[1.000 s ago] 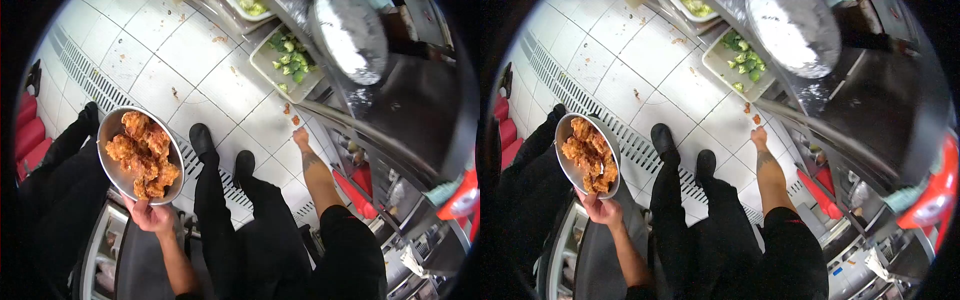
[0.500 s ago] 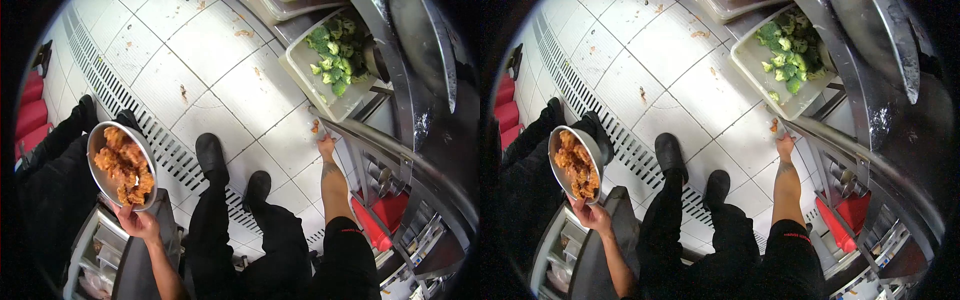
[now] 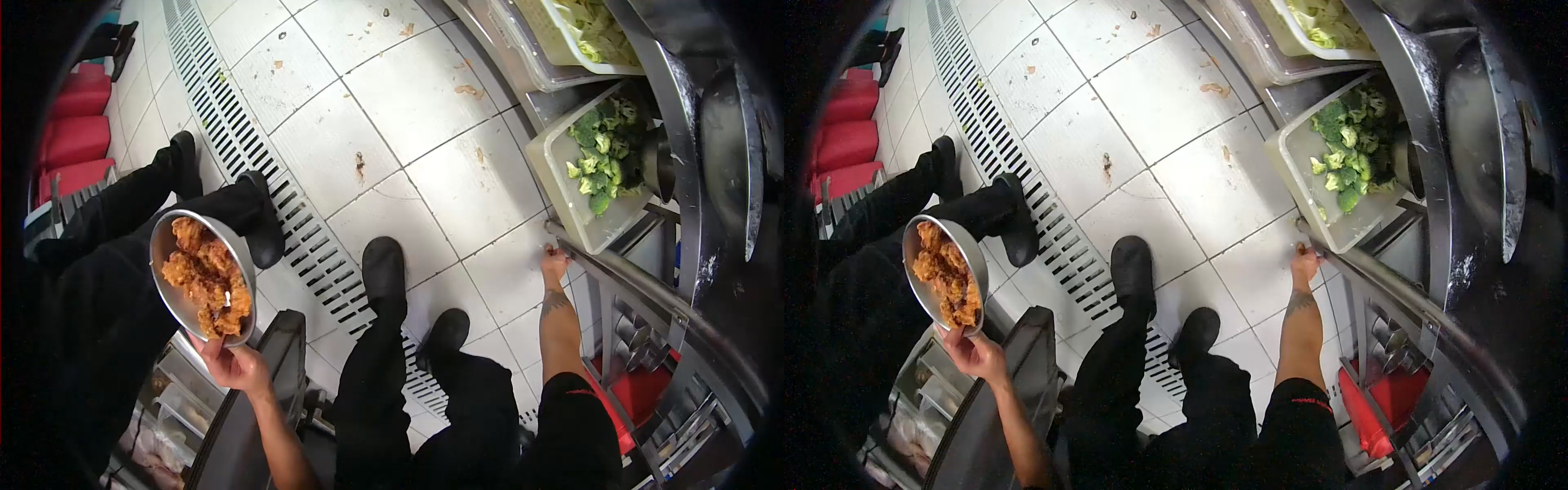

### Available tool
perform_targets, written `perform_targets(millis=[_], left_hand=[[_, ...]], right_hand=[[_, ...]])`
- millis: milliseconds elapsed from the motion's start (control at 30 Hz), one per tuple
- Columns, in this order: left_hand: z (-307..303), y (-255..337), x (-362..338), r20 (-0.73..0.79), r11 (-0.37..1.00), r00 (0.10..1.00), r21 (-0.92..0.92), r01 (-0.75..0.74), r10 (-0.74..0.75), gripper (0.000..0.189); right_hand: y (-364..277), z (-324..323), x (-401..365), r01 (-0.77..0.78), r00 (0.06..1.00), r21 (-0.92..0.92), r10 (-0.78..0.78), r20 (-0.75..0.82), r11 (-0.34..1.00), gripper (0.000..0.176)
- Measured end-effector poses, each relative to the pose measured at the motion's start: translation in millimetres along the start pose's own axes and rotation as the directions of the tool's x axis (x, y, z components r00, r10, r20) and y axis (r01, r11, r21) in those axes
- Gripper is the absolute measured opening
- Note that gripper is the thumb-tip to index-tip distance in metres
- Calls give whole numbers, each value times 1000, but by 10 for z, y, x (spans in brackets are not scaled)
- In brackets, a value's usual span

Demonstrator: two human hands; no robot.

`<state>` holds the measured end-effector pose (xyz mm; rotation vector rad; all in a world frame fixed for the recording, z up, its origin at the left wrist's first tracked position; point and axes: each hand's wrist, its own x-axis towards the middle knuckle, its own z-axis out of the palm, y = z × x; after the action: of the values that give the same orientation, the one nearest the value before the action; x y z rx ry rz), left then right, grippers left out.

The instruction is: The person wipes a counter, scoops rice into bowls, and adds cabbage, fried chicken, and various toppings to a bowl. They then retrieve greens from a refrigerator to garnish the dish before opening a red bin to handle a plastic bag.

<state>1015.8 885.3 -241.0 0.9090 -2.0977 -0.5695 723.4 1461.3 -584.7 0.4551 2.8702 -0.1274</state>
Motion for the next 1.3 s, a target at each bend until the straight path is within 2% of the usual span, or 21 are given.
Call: perform_targets(millis=[100, 133, 167, 200, 233, 300, 333, 367, 433, 467, 600, 667, 767, 833, 900, 967, 1033, 1100, 1133, 1200, 1300], left_hand=[[-131, 33, -11, 73, 996, 997, 84, -40, 34, 21], [-183, 150, 48, 132, 984, 986, 135, -116, 98, 23], [-254, 318, 123, 191, 965, 969, 180, -190, 155, 26], [-329, 464, 156, 224, 977, 966, 139, -161, 127, 27], [-419, 630, 190, 258, 986, 961, 100, -131, 102, 28], [-542, 1071, 384, 306, 993, 945, -12, -117, 115, 33], [-675, 1238, 424, 399, 997, 914, -41, -60, 72, 38], [-718, 1389, 446, 355, 986, 923, -125, -111, 149, 36], [-1008, 1785, 390, 505, 992, 863, -105, 73, -10, 34], [-1041, 1916, 385, 487, 991, 872, -130, 19, 47, 35], [-1155, 2454, 408, 582, 981, 801, -189, -35, 140, 38], [-1139, 2837, 510, 590, 952, 766, -291, -92, 254, 34], [-1091, 3467, 599, 598, 892, 728, -450, -42, 336, 38], [-1140, 3971, 667, 585, 851, 696, -521, -70, 415, 37], [-1189, 4397, 697, 516, 798, 716, -595, -97, 471, 37], [-1227, 4799, 788, 450, 747, 658, -609, -268, 603, 36], [-1381, 5107, 735, 446, 746, 644, -589, -311, 621, 34], [-1526, 5475, 699, 375, 667, 633, -676, -314, 677, 31], [-1608, 5798, 770, 370, 633, 605, -712, -303, 705, 30], [-1797, 6061, 1161, 365, 563, 534, -781, -271, 763, 27], [-1998, 6334, 1422, 347, 468, 479, -869, -159, 806, 21]], right_hand=[[1, -167, -160, 138, 987, 75, -144, 76, 988, 33], [-7, -334, -337, 292, 955, -59, -294, -39, 955, 31], [-203, -725, -568, 41, 985, 278, -85, 148, 960, 33], [-374, -1107, -809, -266, 920, 517, 55, 387, 813, 35], [-480, -1357, -1022, -367, 888, 657, 38, 458, 658, 36], [-1041, -2391, -1487, -607, 730, 627, 30, 683, 488, 21], [-1354, -2940, -1722, -617, 699, 666, -96, 709, 419, 10], [-1659, -3566, -1945, -705, 590, 629, -220, 777, 329, 17], [-2002, -4414, -2216, -684, 502, 654, -443, 743, 323, 24], [-2229, -4803, -2319, -683, 493, 654, -454, 742, 325, 24], [-2830, -6112, -2627, -213, 514, 830, -664, 544, 516, 16], [-2859, -6330, -2713, 163, 572, 872, -765, 297, 461, 15], [-2781, -6886, -2797, 557, 567, 673, -815, 120, 487, 25], [-2551, -7442, -2840, 421, 604, 723, -764, 227, 547, 36], [-2204, -7765, -2864, 620, 662, 602, -748, -56, 504, 34], [-1756, -8115, -2796, 675, 707, 548, -646, -288, 494, 29], [-1270, -8367, -2686, 552, 802, 658, -542, -250, 513, 18], [-809, -8637, -2648, 63, 835, 866, -501, 226, 496, 13], [-632, -8787, -2677, 67, 837, 881, -507, 205, 468, 13], [-682, -9124, -2865, -214, 801, 964, -535, 266, 160, 12], [-651, -9472, -3124, -167, 866, 981, -462, 193, 96, 11]])
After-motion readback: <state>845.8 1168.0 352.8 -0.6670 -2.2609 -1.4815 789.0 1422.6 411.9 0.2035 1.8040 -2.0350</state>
